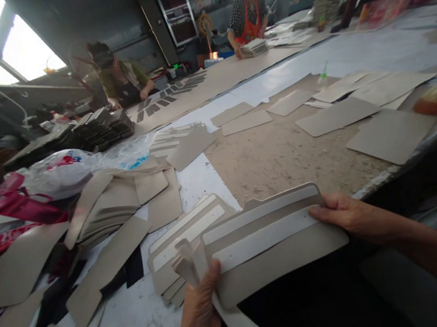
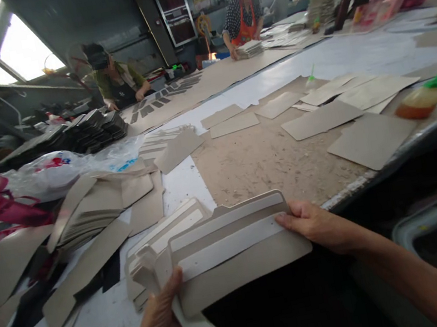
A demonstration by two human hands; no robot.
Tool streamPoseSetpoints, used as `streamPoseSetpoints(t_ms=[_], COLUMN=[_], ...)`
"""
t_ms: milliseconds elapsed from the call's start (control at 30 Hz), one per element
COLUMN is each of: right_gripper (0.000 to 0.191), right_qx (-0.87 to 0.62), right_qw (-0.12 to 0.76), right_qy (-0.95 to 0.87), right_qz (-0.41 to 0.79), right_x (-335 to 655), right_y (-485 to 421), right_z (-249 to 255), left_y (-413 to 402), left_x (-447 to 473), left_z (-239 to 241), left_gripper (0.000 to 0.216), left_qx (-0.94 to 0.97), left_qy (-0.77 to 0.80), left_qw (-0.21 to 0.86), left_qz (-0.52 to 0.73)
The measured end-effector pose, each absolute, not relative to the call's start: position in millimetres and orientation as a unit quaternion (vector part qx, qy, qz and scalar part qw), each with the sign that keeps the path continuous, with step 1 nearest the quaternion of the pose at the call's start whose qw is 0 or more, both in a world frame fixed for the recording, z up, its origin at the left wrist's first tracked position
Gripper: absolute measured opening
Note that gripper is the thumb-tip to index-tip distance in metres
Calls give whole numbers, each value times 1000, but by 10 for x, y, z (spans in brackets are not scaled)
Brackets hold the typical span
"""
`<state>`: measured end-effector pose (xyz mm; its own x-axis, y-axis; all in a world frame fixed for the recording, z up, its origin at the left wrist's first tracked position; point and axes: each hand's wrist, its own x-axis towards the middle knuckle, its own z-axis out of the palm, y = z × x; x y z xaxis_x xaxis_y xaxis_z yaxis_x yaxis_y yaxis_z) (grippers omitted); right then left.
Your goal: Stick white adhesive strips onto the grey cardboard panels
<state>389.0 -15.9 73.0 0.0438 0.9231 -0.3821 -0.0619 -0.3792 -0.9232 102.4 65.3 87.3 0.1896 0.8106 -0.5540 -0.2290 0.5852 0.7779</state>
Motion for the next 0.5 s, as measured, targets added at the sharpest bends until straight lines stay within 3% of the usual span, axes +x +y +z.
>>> streamPoseSetpoints(t_ms=[500], right_gripper=[52], right_qx=[-589], right_qw=[379], right_qy=[-402], right_qz=[590], right_x=[3583], right_y=[65], right_z=[806], left_y=[632], left_x=[746], left_z=[911], left_gripper=[80], left_qx=[279], left_qy=[533], left_qw=[702], left_qz=[380])
